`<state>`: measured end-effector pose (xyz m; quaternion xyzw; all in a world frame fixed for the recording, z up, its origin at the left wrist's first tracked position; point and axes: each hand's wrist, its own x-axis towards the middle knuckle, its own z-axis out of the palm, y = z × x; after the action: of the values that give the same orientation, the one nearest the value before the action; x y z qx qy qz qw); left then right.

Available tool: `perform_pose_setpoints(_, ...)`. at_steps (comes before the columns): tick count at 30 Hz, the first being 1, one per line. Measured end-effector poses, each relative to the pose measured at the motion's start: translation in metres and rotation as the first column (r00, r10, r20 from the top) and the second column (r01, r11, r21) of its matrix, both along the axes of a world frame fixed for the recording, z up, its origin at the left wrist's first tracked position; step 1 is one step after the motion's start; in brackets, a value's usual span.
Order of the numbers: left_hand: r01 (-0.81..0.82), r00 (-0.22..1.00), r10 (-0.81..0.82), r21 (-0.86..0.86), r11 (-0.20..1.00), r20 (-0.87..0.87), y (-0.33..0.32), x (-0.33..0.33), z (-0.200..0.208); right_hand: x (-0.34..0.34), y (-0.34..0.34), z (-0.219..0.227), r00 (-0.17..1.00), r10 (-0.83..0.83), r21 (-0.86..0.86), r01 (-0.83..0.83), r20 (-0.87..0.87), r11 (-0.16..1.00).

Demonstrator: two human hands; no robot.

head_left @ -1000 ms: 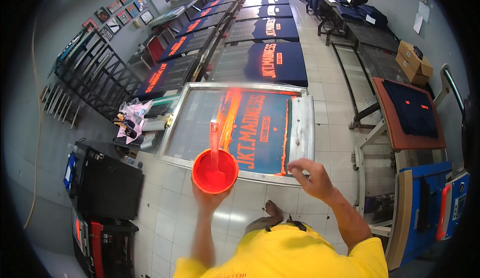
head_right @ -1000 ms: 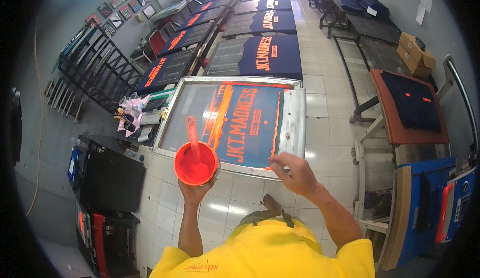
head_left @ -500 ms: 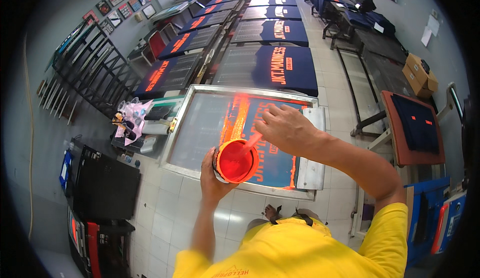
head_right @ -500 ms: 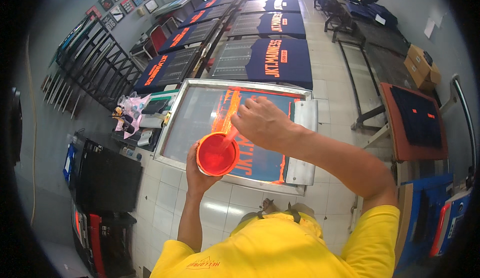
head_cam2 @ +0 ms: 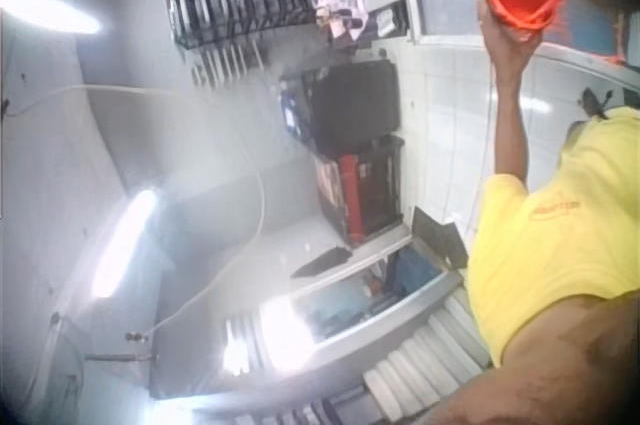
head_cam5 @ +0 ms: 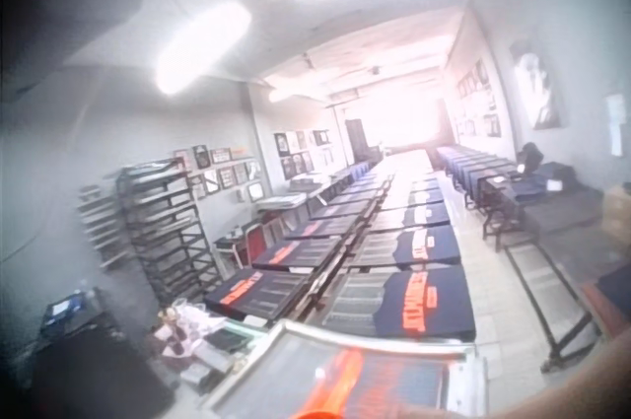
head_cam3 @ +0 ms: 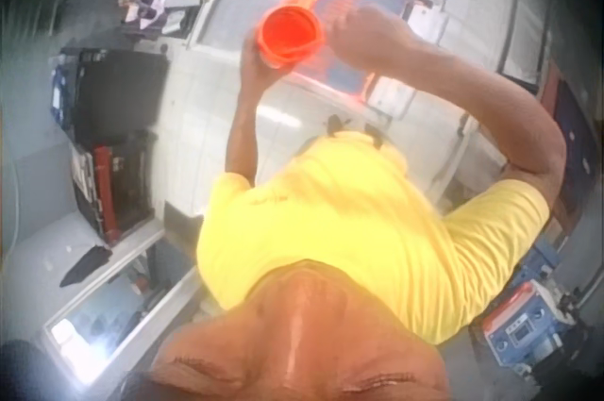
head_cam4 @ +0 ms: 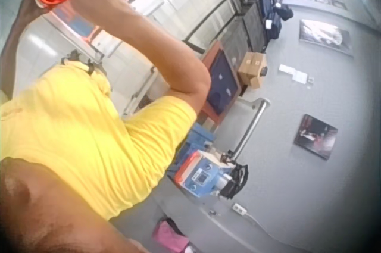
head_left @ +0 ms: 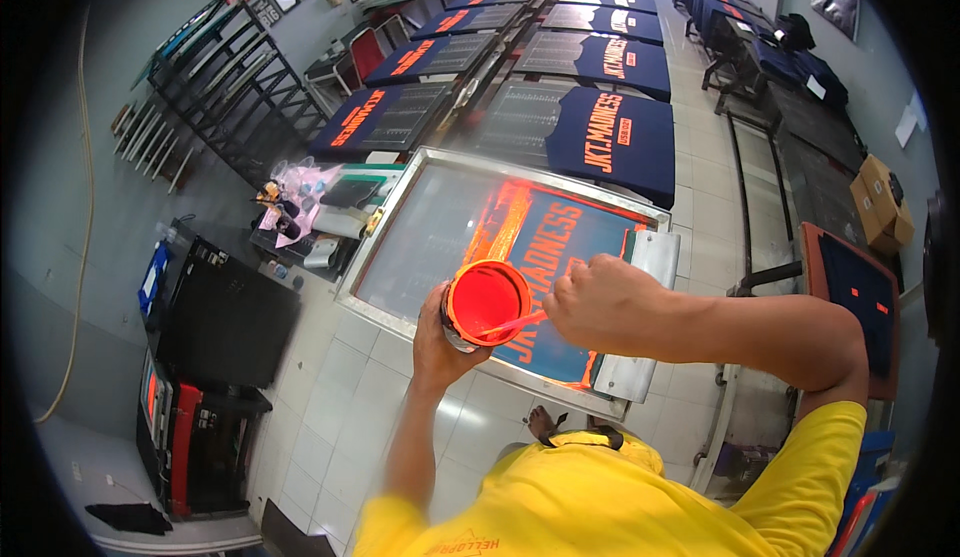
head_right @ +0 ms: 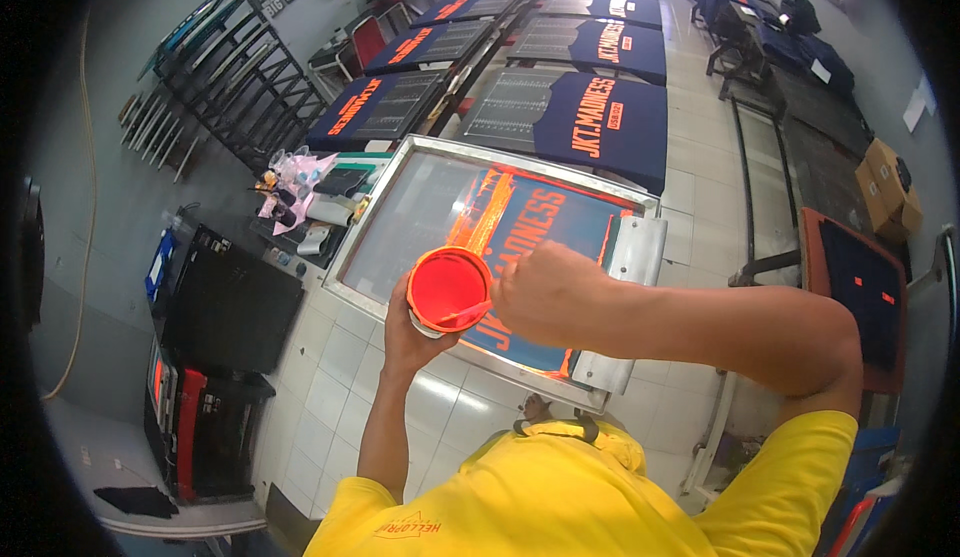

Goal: The person performs screen printing on a series of shirts by applying orange ink through a screen with a squeegee and then refilling the ink on the screen from a container.

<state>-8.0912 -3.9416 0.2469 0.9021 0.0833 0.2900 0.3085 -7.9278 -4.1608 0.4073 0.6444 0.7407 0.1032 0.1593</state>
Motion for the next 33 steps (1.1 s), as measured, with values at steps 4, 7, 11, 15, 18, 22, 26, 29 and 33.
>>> perform_pose_setpoints(4, -0.036, 0.999, 0.036, -0.012, 0.999, -0.016, -0.015, 0.003, 0.002, 0.022, -0.007, 0.006, 0.991, 0.07, 0.203, -0.092, 0.111, 0.975)
perform_pose_setpoints(7, -0.031, 0.996, 0.032, 0.012, 0.999, -0.08, -0.028, 0.006, 0.007, 0.042, 0.006, -0.012, 0.957, 0.126, 0.244, -0.192, 0.26, 0.951)
perform_pose_setpoints(11, -0.058, 0.995, 0.071, 0.176, 0.983, -0.07, -0.038, 0.005, 0.007, 0.041, 0.016, -0.023, 0.997, -0.034, -0.115, 0.041, 0.063, 0.992)
perform_pose_setpoints(15, -0.053, 0.999, 0.054, 0.231, 0.972, 0.001, -0.04, 0.005, 0.0, 0.044, 0.013, -0.037, 0.958, -0.206, -0.263, 0.15, -0.201, 0.953)
perform_pose_setpoints(18, -0.055, 0.998, 0.046, 0.275, 0.96, 0.04, -0.044, 0.008, 0.002, 0.057, 0.005, -0.039, 0.828, -0.377, -0.34, 0.243, -0.415, 0.909)
perform_pose_setpoints(22, -0.069, 0.997, 0.052, 0.321, 0.945, 0.062, -0.048, 0.007, 0.004, 0.074, -0.006, -0.062, 0.619, -0.438, -0.387, 0.225, -0.652, 0.894)
perform_pose_setpoints(26, -0.071, 0.995, 0.042, 0.365, 0.928, 0.087, -0.044, 0.017, 0.005, 0.089, -0.021, -0.073, 0.552, -0.416, -0.446, 0.087, -0.722, 0.891)
perform_pose_setpoints(29, -0.073, 0.996, 0.05, 0.381, 0.922, 0.071, -0.046, 0.027, 0.012, 0.095, -0.034, -0.084, 0.371, -0.412, -0.433, 0.029, -0.832, 0.901)
perform_pose_setpoints(33, -0.062, 0.997, 0.039, 0.392, 0.918, 0.066, -0.05, 0.04, 0.018, 0.101, -0.049, -0.1, 0.162, -0.458, -0.458, 0.041, -0.874, 0.888)
